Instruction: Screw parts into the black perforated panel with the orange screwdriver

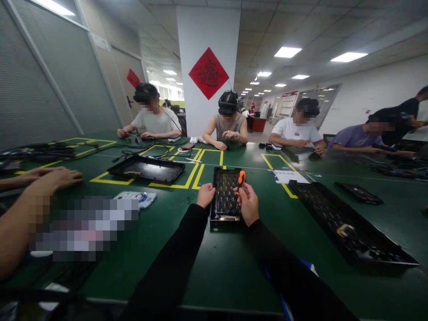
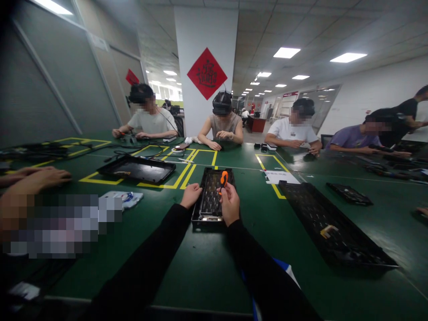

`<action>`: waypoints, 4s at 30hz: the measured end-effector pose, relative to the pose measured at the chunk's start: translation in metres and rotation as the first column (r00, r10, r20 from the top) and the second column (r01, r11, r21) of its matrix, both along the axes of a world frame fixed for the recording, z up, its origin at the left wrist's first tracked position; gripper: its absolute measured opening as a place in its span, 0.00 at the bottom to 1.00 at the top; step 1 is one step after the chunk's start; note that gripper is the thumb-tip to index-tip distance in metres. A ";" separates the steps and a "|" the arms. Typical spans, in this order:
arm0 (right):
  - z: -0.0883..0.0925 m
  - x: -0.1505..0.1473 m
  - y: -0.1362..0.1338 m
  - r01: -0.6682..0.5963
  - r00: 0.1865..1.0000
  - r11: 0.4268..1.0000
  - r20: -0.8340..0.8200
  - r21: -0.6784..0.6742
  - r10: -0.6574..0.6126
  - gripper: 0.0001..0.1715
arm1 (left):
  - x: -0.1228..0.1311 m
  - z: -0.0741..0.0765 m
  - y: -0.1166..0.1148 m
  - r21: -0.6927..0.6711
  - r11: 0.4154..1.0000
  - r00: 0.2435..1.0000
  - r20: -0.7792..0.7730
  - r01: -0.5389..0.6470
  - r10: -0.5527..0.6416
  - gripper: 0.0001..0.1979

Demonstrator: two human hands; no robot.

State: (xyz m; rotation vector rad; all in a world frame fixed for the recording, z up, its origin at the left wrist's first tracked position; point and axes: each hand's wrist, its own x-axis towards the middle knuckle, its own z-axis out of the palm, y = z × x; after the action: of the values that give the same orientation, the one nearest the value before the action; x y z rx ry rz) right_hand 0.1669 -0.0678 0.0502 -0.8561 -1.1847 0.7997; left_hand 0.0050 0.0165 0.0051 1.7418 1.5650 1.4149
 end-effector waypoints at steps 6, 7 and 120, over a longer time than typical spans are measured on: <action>0.001 -0.003 0.000 0.005 1.000 1.000 0.015 0.019 -0.005 0.18 | 0.000 0.002 0.000 0.005 1.000 1.000 0.008 -0.020 0.020 0.18; 0.001 -0.003 0.000 0.011 1.000 0.999 0.017 0.034 -0.011 0.19 | 0.001 0.003 -0.002 0.008 0.999 0.999 0.018 -0.040 0.040 0.18; 0.003 -0.004 -0.002 -0.014 0.999 0.999 -0.041 0.036 0.016 0.24 | 0.005 -0.004 -0.013 0.079 0.997 0.951 0.307 0.010 -0.034 0.06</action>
State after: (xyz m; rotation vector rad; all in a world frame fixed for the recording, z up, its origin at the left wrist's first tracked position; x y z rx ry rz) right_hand 0.1629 -0.0699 0.0535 -0.7989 -1.1670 0.8023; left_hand 0.0099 0.0031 0.0012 1.4845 1.3359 1.6631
